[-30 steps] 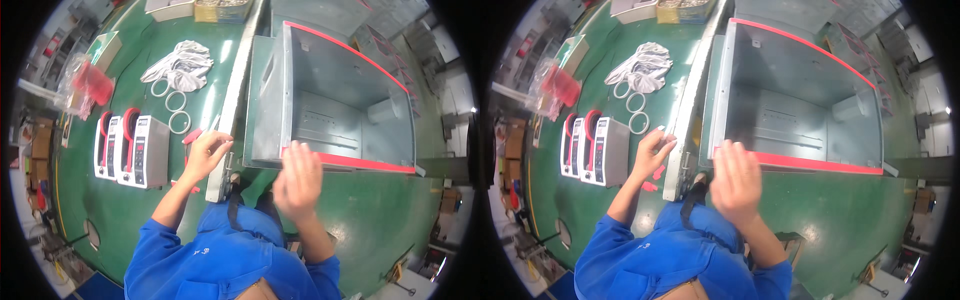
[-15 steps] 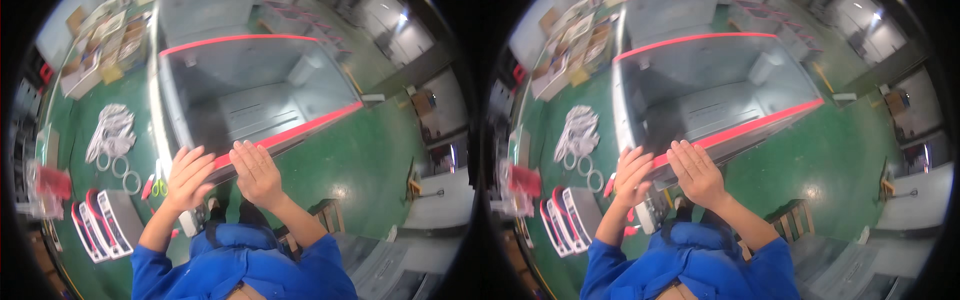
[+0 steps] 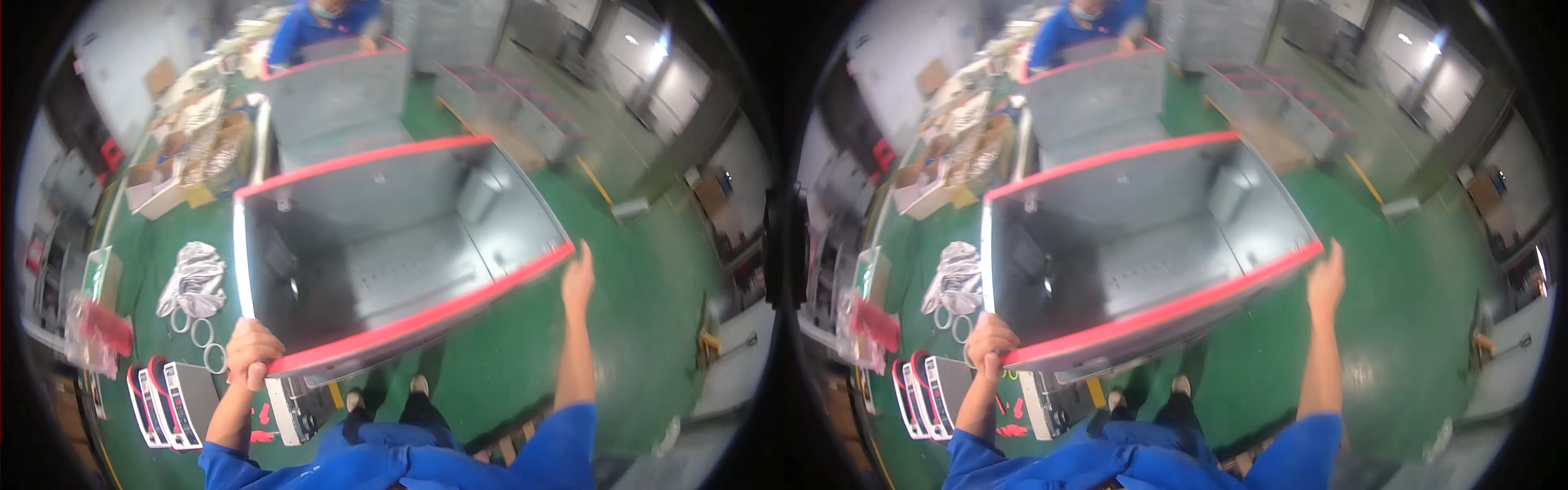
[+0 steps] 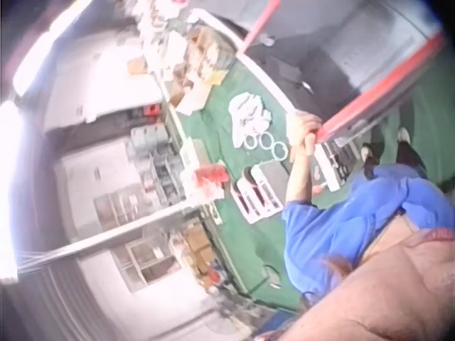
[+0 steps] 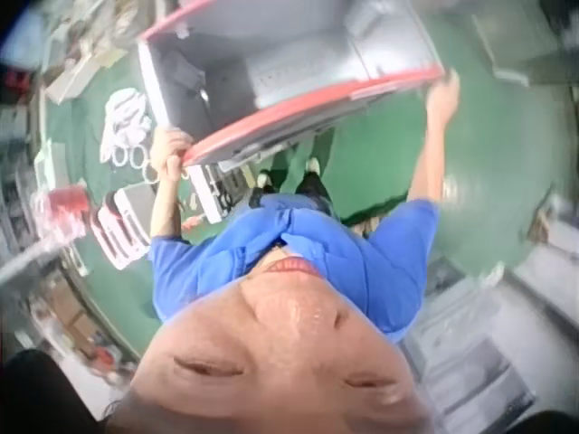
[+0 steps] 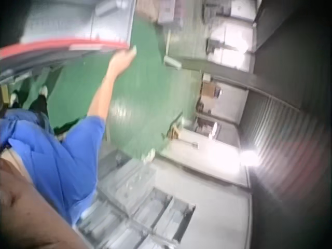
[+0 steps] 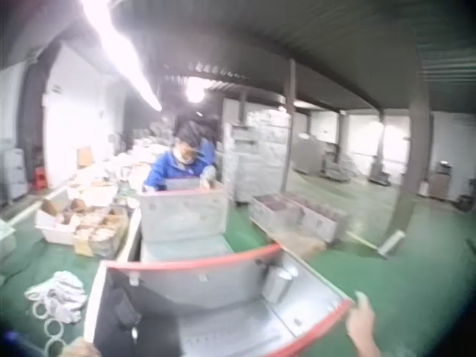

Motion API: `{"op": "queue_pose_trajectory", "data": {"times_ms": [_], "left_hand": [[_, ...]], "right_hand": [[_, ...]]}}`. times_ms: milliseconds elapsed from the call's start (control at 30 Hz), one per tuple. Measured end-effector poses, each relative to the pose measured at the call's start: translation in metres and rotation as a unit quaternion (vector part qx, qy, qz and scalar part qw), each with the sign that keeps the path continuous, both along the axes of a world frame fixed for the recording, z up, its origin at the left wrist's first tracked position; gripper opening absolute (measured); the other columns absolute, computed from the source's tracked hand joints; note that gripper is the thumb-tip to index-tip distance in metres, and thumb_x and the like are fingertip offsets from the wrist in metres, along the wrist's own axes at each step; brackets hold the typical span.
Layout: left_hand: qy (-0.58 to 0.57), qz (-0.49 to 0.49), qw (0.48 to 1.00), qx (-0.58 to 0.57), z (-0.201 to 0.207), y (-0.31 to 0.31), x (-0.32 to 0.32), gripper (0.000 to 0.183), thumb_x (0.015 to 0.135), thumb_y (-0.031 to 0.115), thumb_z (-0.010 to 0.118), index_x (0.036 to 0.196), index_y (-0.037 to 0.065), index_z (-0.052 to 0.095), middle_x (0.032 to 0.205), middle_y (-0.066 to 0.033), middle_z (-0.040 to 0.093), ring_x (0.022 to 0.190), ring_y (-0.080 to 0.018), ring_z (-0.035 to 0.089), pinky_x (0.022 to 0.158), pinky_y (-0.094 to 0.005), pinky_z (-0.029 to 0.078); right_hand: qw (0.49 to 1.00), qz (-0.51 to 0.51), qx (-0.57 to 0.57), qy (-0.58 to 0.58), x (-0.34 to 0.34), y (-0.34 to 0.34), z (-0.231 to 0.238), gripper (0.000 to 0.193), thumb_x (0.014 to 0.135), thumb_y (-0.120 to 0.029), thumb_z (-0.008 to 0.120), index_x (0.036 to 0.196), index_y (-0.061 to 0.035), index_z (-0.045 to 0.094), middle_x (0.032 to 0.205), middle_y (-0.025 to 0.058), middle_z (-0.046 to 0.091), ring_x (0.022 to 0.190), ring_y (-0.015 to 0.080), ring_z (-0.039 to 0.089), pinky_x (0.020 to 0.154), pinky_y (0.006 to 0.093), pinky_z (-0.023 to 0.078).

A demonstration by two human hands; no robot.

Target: The person wipes the interior of a metal cabinet with a cloth, then applies red protective tape along the top edges of the cabinet. They use scissors to cut the tape at the corners and smooth it down with their hands.

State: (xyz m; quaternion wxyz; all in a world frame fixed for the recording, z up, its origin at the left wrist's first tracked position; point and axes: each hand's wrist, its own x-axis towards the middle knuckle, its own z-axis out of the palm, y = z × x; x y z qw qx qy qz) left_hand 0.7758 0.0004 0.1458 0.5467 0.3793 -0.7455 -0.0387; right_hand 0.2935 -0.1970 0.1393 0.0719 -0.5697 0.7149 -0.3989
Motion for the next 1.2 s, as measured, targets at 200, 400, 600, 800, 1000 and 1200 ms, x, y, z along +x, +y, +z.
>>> {"op": "queue_pose_trajectory", "data": {"times_ms": [200,400,600,800,1000,1200], "left_hand": [[0.009,0.075,0.997,-0.006,-0.005,0.004,-0.013,0.04,0.083,0.034,0.039,0.069,0.003,0.059,0.059,-0.0046,0.054,0.052,-0.0191,0.047,0.057,-0.0331,0.036],[0.016,0.157,0.987,0.003,-0.014,0.012,-0.081,0.044,0.082,0.04,0.04,0.075,0.003,0.062,0.064,-0.0054,0.057,0.054,-0.0197,0.049,0.056,-0.0355,0.037],[-0.022,0.235,0.971,-0.04,-0.015,-0.042,-0.198,0.043,0.083,0.041,0.042,0.088,0.004,0.064,0.078,-0.0065,0.06,0.063,-0.0208,0.052,0.061,-0.0334,0.039],[0.017,0.278,0.96,-0.038,-0.017,-0.048,-0.22,0.041,0.083,0.037,0.045,0.093,0.002,0.062,0.081,-0.0091,0.06,0.072,-0.0233,0.056,0.072,-0.0353,0.041],[0.186,0.086,0.978,-0.036,-0.038,-0.005,-0.211,0.03,0.082,0.018,0.054,0.107,0.0,0.053,0.11,-0.0157,0.05,0.109,-0.0326,0.045,0.1,-0.0487,0.027],[0.794,0.007,0.556,0.246,-0.165,0.166,-0.17,0.028,0.091,0.019,0.046,0.111,0.001,0.05,0.107,-0.0146,0.054,0.099,-0.0239,0.055,0.087,-0.0354,0.044]], "right_hand": [[0.961,0.066,-0.27,-0.003,0.035,-0.023,-0.042,0.041,0.091,-0.017,0.027,0.124,0.0033,0.041,0.13,0.0136,0.041,0.127,0.0298,0.026,0.103,0.0409,0.021],[0.934,0.185,-0.286,-0.11,0.04,-0.126,-0.034,0.041,0.093,-0.019,0.025,0.12,0.0054,0.043,0.129,0.0143,0.042,0.125,0.0309,0.029,0.102,0.0412,0.024],[0.947,0.232,-0.218,-0.037,0.014,-0.276,-0.04,0.034,0.094,-0.016,0.033,0.117,0.0036,0.047,0.126,0.0162,0.045,0.118,0.0294,0.04,0.098,0.0363,0.031],[0.936,0.301,-0.183,-0.003,0.058,-0.219,-0.04,0.034,0.095,-0.016,0.032,0.12,0.0015,0.047,0.127,0.0157,0.045,0.122,0.0274,0.038,0.1,0.0341,0.031],[0.848,0.446,-0.255,0.128,0.113,0.023,-0.016,0.04,0.095,-0.019,0.029,0.117,0.0087,0.046,0.124,0.0222,0.046,0.119,0.0362,0.04,0.101,0.0443,0.029],[0.762,0.563,-0.276,0.159,0.165,0.164,-0.028,0.037,0.091,-0.012,0.032,0.116,0.0107,0.045,0.12,0.0246,0.047,0.115,0.0391,0.043,0.1,0.0515,0.028]]}}
